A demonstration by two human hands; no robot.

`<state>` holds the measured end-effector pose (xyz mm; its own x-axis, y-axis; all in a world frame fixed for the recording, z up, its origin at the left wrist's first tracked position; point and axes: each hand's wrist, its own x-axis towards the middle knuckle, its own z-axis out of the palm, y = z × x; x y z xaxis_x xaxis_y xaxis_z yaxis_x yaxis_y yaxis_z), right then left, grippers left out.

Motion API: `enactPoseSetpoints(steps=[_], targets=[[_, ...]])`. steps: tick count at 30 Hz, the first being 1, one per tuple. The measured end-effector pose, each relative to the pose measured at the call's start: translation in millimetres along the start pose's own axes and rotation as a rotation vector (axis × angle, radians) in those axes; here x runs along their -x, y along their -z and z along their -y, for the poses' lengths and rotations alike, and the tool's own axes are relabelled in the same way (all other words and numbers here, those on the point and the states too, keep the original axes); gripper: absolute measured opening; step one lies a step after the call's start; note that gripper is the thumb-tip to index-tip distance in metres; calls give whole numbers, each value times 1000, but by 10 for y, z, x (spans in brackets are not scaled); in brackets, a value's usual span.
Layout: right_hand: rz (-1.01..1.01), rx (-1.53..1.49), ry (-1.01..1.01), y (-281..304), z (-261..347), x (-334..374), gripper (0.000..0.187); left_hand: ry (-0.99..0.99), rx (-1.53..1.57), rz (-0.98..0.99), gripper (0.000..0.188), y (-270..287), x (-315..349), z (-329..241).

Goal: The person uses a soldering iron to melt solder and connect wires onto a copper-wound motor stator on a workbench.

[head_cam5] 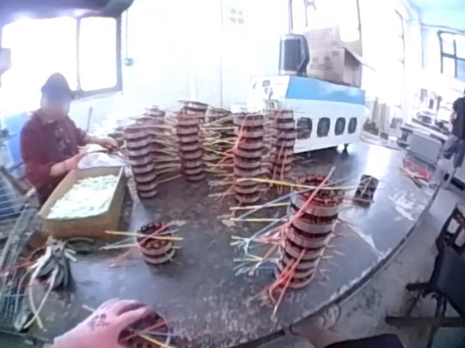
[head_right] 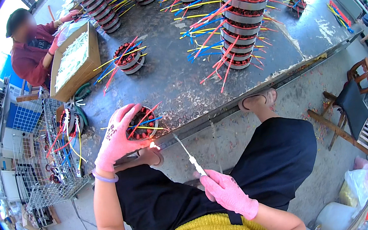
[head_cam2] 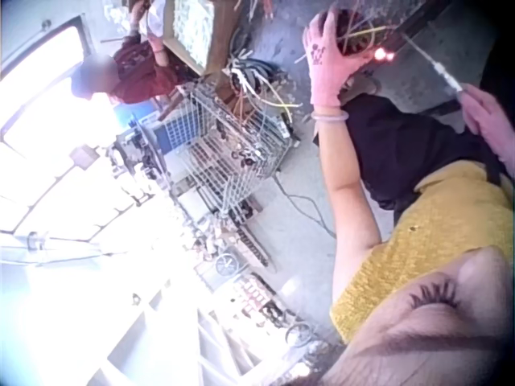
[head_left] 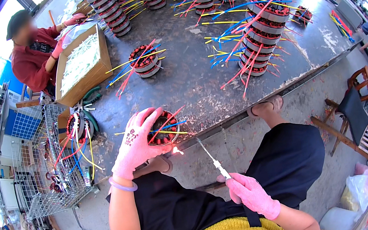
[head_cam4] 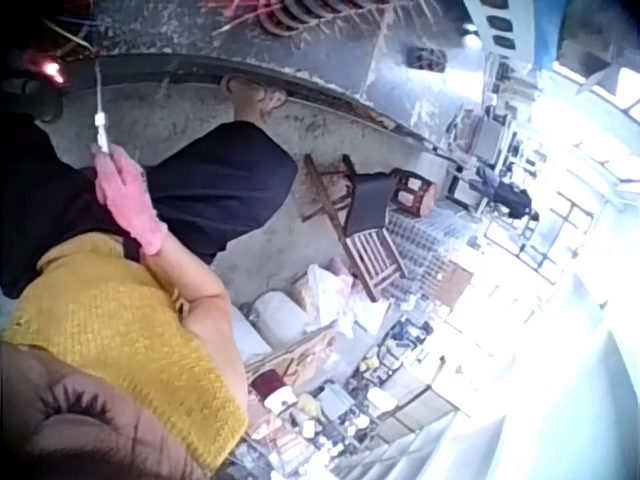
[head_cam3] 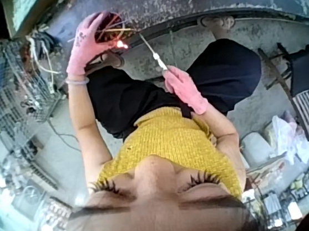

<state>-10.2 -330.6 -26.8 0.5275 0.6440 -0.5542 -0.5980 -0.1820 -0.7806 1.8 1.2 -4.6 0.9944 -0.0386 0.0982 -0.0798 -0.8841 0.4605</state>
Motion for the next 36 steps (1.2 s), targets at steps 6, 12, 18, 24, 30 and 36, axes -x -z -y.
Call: enactPoseSetpoints(steps=[6, 12, 18, 24, 30, 36], targets=[[13, -15, 10, 3, -8, 10, 37, 0, 6, -7, 93, -13, 7, 12], [27, -32, 24, 9, -13, -1, 37, -5, 10, 3, 94, -4, -12, -13], [11, -6, 1, 4, 31, 0, 36, 25, 1, -9, 94, -14, 12, 0], [22, 27, 26, 13, -5, -14, 36, 29, 19, 2, 94, 0, -1, -20], [7, -19, 12, 16, 30, 14, 36, 25, 9, -1, 94, -12, -11, -17], [-1, -4, 7, 3, 40, -3, 35, 46, -9, -17, 94, -20, -1, -47]])
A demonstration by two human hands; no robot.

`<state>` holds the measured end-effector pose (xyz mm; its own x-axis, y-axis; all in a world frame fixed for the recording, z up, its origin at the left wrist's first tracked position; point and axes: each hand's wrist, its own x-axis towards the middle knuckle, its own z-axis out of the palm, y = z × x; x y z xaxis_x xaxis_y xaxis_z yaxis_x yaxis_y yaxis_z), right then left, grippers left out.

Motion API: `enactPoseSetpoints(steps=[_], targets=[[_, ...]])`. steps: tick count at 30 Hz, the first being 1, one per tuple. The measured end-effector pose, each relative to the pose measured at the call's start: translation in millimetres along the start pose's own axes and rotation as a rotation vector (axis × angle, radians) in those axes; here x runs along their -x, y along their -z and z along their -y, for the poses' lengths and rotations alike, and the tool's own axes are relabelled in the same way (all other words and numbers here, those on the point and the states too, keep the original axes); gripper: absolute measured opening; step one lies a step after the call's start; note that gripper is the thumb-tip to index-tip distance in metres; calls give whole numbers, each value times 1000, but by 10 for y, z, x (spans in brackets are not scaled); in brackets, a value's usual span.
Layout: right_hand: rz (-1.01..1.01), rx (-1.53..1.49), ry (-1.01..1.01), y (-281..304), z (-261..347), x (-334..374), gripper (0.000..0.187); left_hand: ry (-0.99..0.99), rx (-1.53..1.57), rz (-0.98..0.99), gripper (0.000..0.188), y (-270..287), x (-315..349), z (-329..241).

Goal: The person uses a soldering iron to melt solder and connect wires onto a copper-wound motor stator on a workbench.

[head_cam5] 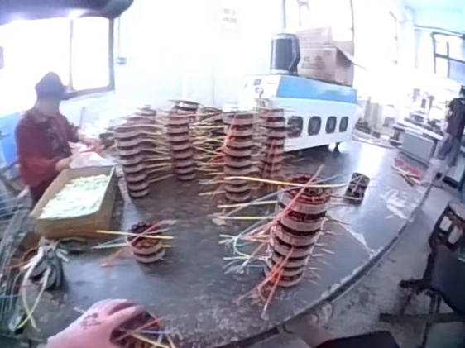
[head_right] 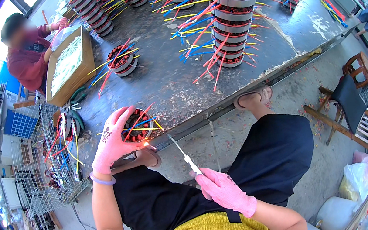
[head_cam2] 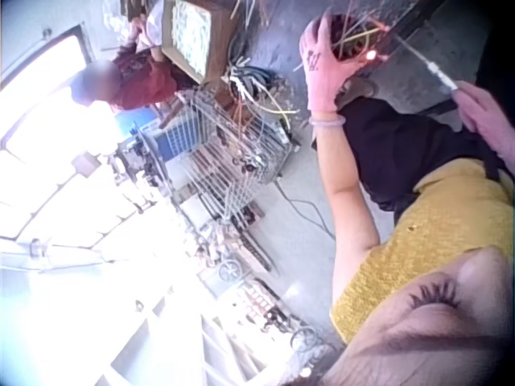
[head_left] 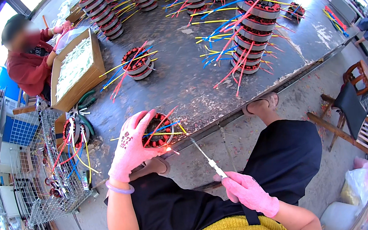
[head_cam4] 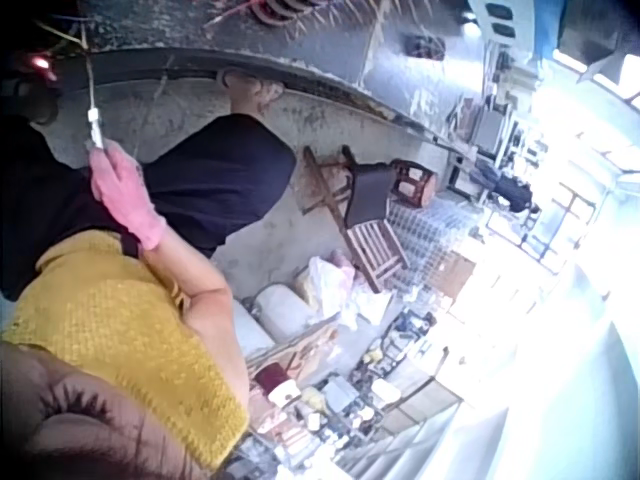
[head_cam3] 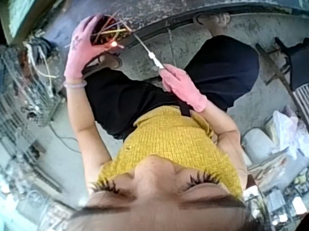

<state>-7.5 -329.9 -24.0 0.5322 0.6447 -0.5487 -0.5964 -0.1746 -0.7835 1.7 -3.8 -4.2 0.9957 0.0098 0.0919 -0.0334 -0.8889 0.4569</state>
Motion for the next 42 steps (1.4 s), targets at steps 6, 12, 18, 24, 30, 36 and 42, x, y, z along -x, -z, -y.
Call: enactPoseSetpoints(steps=[6, 12, 18, 24, 30, 36, 42], targets=[[6, 6, 3, -7, 39, 12, 35, 10, 16, 3, 97, 24, 12, 0], [3, -10, 9, 5, 13, 15, 36, 14, 38, -5, 96, -2, -7, -27], [4, 80, -22, -25, 144, 14, 37, 27, 7, -5, 98, 0, -7, -28], [18, 26, 10, 30, -5, 3, 37, 13, -4, -13, 99, -15, -15, -30], [9, 79, 4, 4, 58, 10, 37, 14, -10, -14, 99, -17, -8, -23], [5, 51, 9, -2, 58, 14, 37, 8, -3, -16, 99, -20, -7, -18], [2, 74, 7, 6, 62, 14, 37, 11, -10, -12, 98, -13, -6, -31]])
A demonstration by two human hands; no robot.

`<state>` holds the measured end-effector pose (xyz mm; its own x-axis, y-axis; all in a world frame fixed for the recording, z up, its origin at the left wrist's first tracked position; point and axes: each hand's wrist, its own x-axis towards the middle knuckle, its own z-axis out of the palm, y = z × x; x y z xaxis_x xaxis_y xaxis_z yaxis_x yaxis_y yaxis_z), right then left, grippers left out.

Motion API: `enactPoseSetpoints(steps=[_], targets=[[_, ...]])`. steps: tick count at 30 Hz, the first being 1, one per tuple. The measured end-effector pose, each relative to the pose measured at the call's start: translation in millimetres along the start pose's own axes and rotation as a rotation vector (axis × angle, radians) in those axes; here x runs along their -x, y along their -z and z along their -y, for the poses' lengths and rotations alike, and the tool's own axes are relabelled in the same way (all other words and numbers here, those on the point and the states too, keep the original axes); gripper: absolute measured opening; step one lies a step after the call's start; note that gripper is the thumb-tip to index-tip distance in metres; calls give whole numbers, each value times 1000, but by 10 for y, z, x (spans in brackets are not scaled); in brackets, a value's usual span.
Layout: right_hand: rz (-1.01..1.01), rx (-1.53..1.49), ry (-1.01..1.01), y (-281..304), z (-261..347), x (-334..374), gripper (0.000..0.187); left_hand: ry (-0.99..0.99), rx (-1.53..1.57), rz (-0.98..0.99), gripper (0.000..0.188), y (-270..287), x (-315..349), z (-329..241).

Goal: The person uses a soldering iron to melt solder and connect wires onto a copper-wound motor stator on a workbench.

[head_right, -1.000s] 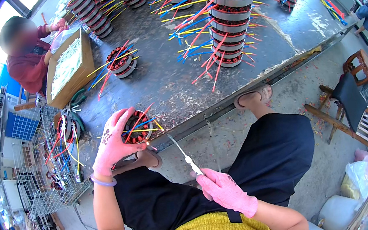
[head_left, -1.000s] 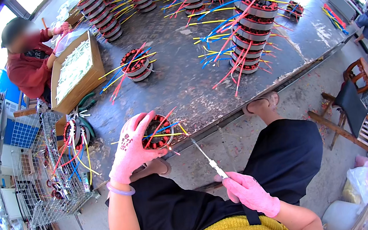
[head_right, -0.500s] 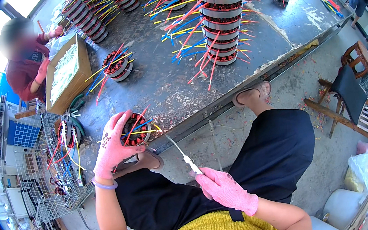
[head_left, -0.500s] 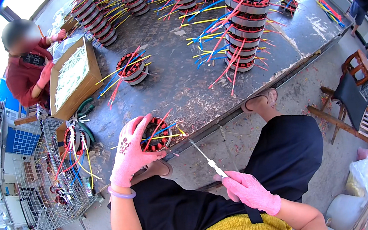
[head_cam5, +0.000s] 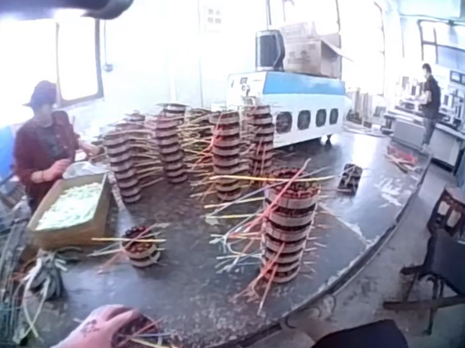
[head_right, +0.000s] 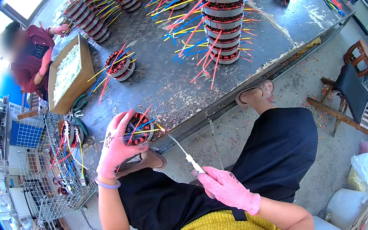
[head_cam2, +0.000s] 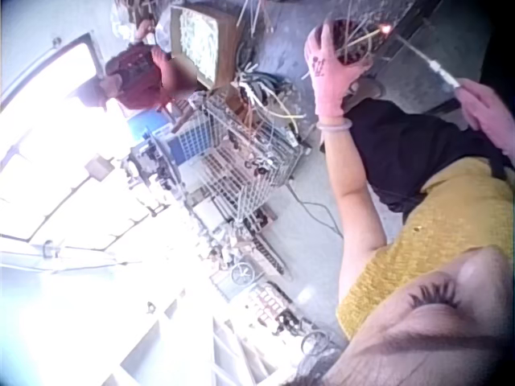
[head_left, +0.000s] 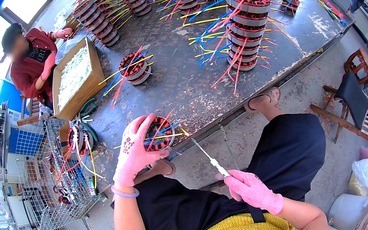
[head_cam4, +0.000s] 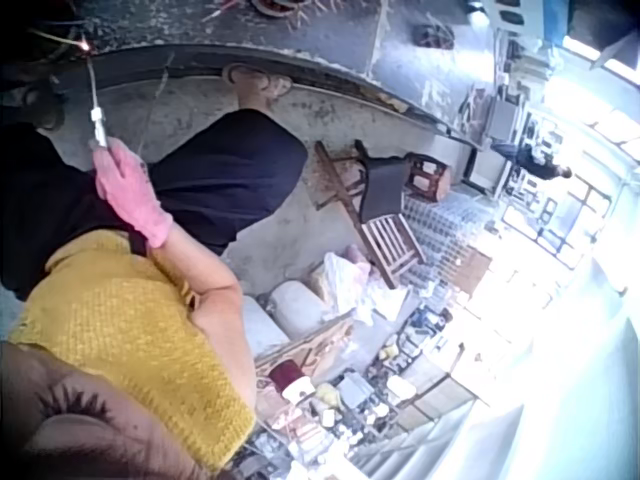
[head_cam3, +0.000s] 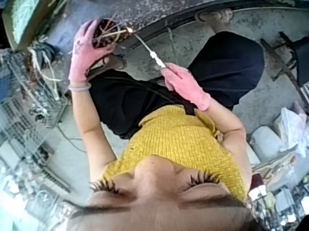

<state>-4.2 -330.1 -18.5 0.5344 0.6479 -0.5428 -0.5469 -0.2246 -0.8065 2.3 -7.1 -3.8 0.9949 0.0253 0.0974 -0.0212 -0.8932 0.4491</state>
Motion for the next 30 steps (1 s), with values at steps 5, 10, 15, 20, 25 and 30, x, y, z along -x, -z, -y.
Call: enactPoseSetpoints(steps=[5, 10, 15, 20, 25, 30], targets=[[-12, 10, 5, -14, 37, 4, 36, 16, -1, 12, 98, 16, 5, -12], [-9, -3, 17, -19, 19, 1, 36, 7, -3, 9, 98, 4, 7, 2], [-16, -48, -7, -22, 20, 6, 35, 2, 1, 10, 98, 4, 1, 3], [-9, -48, -1, -9, -5, 1, 36, 13, 14, 16, 96, 10, 6, -5], [1, -42, 3, -17, -16, -24, 37, -8, 6, -3, 98, -2, 6, -8], [3, -44, 18, -11, -33, -29, 37, 4, 22, 15, 96, -4, 5, 5]])
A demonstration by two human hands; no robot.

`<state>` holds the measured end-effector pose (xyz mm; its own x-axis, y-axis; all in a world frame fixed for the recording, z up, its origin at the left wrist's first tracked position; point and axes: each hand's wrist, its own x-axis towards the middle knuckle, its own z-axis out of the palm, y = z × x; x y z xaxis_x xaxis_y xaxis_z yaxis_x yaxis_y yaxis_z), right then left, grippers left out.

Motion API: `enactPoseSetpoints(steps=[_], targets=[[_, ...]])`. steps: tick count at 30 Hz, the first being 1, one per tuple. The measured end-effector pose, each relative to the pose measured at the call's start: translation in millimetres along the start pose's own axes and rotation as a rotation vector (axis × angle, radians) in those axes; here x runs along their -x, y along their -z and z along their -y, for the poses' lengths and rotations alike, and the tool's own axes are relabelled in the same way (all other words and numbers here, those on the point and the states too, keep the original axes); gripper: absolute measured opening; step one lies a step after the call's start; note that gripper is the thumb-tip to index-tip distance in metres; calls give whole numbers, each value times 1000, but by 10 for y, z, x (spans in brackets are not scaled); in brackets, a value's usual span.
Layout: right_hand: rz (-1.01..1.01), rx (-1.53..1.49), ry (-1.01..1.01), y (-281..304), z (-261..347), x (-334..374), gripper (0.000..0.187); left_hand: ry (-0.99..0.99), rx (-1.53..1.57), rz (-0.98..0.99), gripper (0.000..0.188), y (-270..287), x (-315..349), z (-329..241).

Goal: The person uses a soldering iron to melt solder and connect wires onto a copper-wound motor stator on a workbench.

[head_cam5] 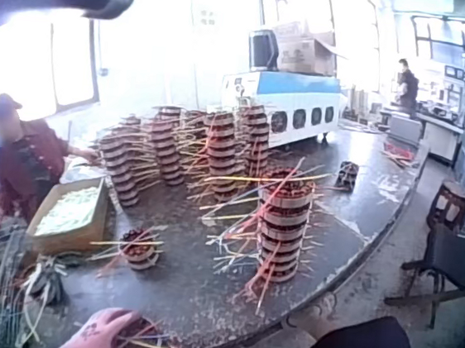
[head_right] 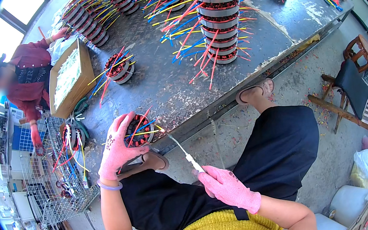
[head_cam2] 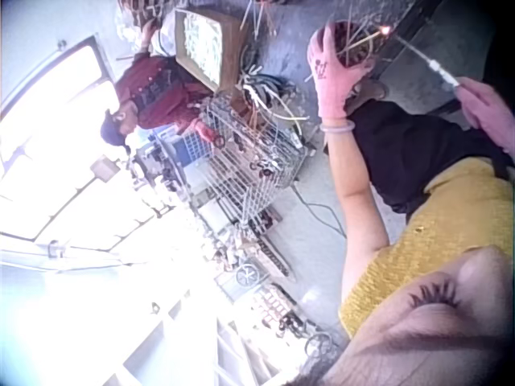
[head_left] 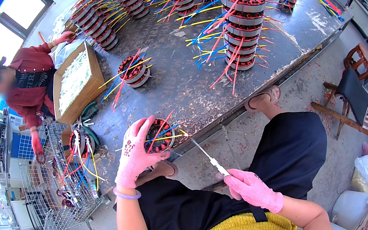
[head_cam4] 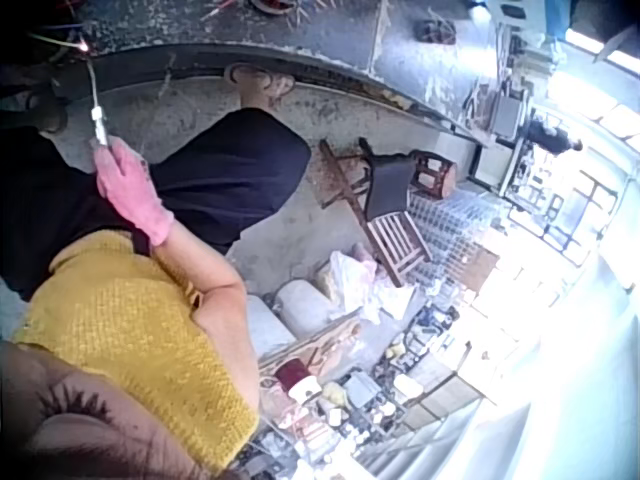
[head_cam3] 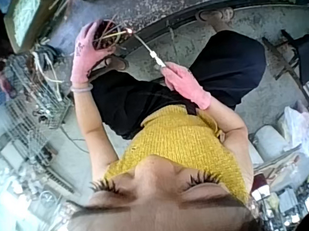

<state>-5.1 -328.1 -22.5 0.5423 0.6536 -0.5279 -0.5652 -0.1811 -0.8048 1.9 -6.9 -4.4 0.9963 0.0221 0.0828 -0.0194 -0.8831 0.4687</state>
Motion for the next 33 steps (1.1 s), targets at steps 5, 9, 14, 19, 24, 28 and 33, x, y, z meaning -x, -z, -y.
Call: enactPoseSetpoints(steps=[5, 9, 14, 19, 24, 28, 33], targets=[[-7, 33, 2, 3, 7, 3, 37, 8, 3, 4, 97, 6, 8, 4], [-21, 18, -13, -9, 38, 21, 37, 11, -3, 8, 97, 0, 7, 15], [-11, 45, -18, 8, 14, 13, 37, 0, -5, 2, 97, 1, 5, 7], [-10, 47, 1, -7, 40, 7, 38, -1, -8, 2, 97, -4, 7, 12], [-13, 20, -20, -14, 64, 21, 38, 0, -7, 4, 98, 2, 9, 0], [-15, 45, -17, -7, 56, 17, 37, 4, -11, 5, 98, -3, 9, 5], [-15, 70, -11, -3, 77, 21, 38, -1, -22, -1, 99, -10, 7, 11]])
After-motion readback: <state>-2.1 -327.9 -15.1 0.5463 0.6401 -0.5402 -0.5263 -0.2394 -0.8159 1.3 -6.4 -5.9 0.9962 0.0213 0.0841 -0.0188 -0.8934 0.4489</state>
